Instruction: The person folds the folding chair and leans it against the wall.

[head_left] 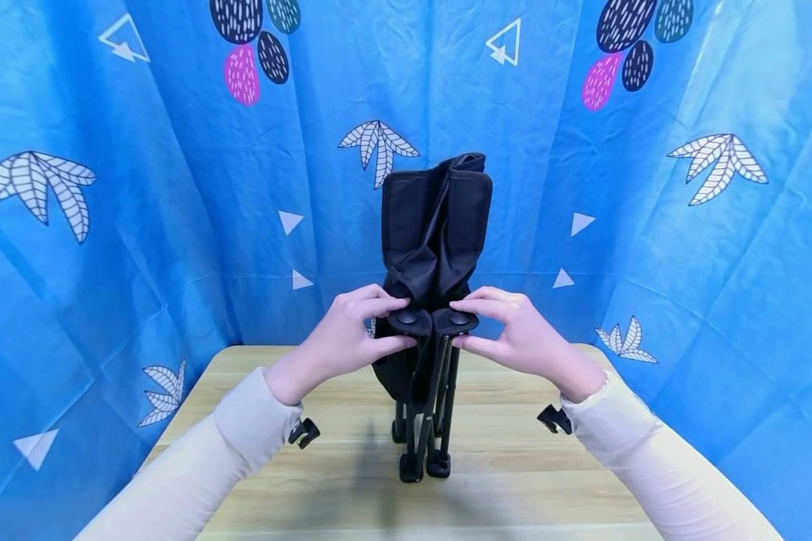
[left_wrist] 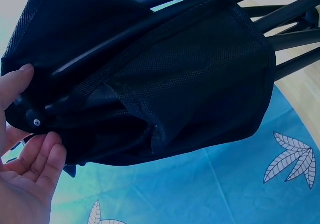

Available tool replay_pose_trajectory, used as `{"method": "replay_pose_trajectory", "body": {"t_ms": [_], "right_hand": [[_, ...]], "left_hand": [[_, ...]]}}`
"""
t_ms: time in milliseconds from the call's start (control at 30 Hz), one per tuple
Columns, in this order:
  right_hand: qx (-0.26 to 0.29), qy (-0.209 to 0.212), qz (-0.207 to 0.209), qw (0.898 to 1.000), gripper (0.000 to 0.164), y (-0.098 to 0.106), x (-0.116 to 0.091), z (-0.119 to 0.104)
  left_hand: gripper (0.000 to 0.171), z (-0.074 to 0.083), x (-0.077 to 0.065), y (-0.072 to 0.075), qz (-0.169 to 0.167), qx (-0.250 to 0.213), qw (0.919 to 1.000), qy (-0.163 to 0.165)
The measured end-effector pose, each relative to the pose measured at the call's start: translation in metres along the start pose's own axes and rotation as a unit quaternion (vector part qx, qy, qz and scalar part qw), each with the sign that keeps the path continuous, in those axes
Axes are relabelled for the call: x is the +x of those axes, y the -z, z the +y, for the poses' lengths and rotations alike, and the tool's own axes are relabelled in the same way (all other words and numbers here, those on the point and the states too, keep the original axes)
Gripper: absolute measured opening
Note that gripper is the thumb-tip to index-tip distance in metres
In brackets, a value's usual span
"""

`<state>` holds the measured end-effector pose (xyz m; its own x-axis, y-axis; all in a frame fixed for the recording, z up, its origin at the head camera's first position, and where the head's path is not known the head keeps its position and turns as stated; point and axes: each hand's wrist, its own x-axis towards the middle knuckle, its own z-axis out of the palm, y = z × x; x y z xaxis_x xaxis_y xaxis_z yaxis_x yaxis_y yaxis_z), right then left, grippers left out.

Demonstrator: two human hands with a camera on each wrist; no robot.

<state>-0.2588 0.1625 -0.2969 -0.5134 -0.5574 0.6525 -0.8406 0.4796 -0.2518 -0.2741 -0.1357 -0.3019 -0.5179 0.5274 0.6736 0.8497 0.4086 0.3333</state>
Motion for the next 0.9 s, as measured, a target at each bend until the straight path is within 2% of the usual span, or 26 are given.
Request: {"method": "replay_pose_trajectory", "body": {"t_ms": [400, 633, 900], "right_hand": [[0.004, -0.002, 0.015, 1.0, 0.045, -0.002, -0.003, 0.001], [-0.004, -0.029, 0.006, 1.0, 0.052, 0.002, -0.006, 0.001], [-0.017, -0.033, 0.023, 0.999, 0.057, 0.005, -0.013, 0.008]], "left_hand": [[0.051, -0.002, -0.004, 0.006, 0.004, 0.006, 0.9999, -0.01], [0.053, -0.005, -0.008, 0.008, 0.015, 0.009, 0.9998, -0.013], [0.057, -0.01, -0.016, 0.016, 0.014, 0.016, 0.9997, 0.015]]}}
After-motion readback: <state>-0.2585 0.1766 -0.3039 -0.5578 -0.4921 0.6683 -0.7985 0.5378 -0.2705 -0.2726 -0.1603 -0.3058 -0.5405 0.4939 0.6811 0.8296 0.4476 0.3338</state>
